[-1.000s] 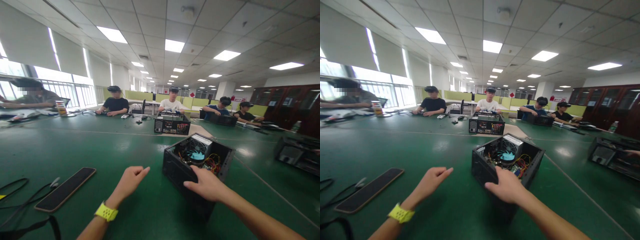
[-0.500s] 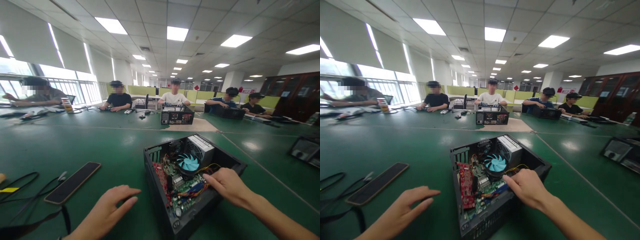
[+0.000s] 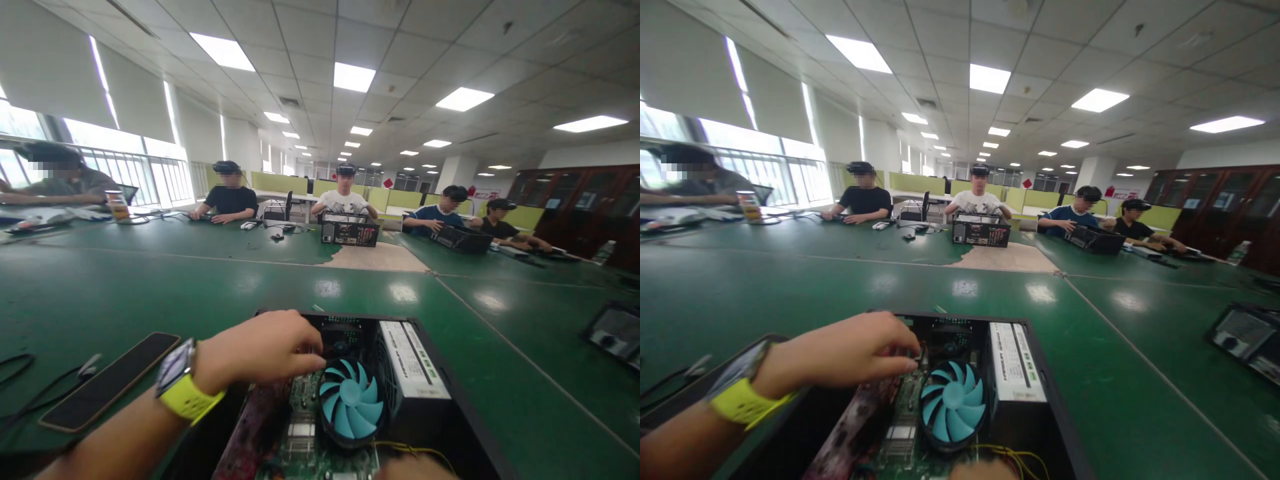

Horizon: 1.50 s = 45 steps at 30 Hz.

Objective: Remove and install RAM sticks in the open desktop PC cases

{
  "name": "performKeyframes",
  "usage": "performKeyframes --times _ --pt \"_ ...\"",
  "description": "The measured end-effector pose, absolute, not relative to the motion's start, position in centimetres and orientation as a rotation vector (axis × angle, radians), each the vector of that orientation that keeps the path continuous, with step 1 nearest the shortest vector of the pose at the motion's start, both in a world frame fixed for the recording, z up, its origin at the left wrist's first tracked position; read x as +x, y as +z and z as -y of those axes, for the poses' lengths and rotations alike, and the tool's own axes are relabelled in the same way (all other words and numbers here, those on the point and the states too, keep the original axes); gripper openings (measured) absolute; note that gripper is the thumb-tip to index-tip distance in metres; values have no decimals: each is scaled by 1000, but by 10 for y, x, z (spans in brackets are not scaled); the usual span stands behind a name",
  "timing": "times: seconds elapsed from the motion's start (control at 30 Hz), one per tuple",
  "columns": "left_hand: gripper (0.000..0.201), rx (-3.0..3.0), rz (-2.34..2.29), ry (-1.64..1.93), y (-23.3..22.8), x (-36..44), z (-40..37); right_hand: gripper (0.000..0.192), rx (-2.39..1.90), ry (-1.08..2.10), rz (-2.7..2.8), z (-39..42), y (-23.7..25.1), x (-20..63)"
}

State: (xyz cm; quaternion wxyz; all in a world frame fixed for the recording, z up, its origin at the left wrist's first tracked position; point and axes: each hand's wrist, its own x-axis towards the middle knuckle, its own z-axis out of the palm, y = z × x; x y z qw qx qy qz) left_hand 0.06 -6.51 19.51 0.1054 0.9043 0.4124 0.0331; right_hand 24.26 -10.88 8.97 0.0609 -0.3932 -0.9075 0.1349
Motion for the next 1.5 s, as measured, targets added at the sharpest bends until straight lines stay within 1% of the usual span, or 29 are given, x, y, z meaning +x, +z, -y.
performKeyframes --times 0.1,0.17,0.2,0.27,0.33,0.4,0.5,0.6,0.7,0.77,0.8,0.83,0.9,0.93,0.97,1.07,1.2,1.23,1.33,1.37,1.43,1.5 --pt "27 2761 -1358 -79 192 25 43 50 -1272 354 2711 31 132 252" --pt "40 2861 -1452 1 181 39 29 40 -1495 179 2563 -31 155 268" --pt "49 2884 -1493 68 173 42 23 35 -1540 163 2519 -59 161 280" --pt "62 2863 -1559 117 160 44 12 34 -1591 154 2456 -101 156 306" --pt "64 2801 -1580 36 150 40 5 41 -1589 182 2454 -127 129 328" --pt "58 2758 -1570 -44 146 36 3 50 -1557 220 2482 -140 89 339" --pt "51 2702 -1599 -65 146 36 2 62 -1299 324 2655 -151 23 328" --pt "49 2653 -1611 -44 150 40 1 59 -940 363 2854 -163 -28 302" --pt "48 2569 -1621 -86 156 44 1 44 -802 280 2933 -174 -52 284" --pt "49 2514 -1653 -139 161 46 3 35 -754 225 2939 -181 -52 279" --pt "50 2496 -1671 -157 162 47 4 35 -723 202 2936 -184 -48 277" --pt "52 2492 -1686 -162 163 48 4 40 -687 182 2932 -187 -43 274" --pt "54 2517 -1711 -124 162 48 6 56 -598 148 2941 -192 -33 267" --pt "54 2537 -1713 -81 161 47 6 61 -548 141 2955 -193 -29 262" --pt "54 2554 -1713 -30 158 46 6 61 -504 146 2968 -194 -26 257" --pt "48 2570 -1696 70 150 42 4 44 -514 221 2925 -193 -21 244" --pt "46 2558 -1676 76 144 39 3 20 -813 408 2748 -192 -14 231" --pt "47 2555 -1677 84 144 39 3 20 -872 454 2730 -193 -11 229" --pt "48 2550 -1689 90 145 40 4 34 -996 587 2725 -201 -7 222" --pt "48 2552 -1694 80 146 41 5 35 -1038 637 2728 -205 -5 222" --pt "49 2562 -1699 47 148 41 5 25 -1119 721 2719 -211 -1 230" --pt "49 2570 -1696 18 149 41 4 13 -1189 739 2651 -214 8 251"
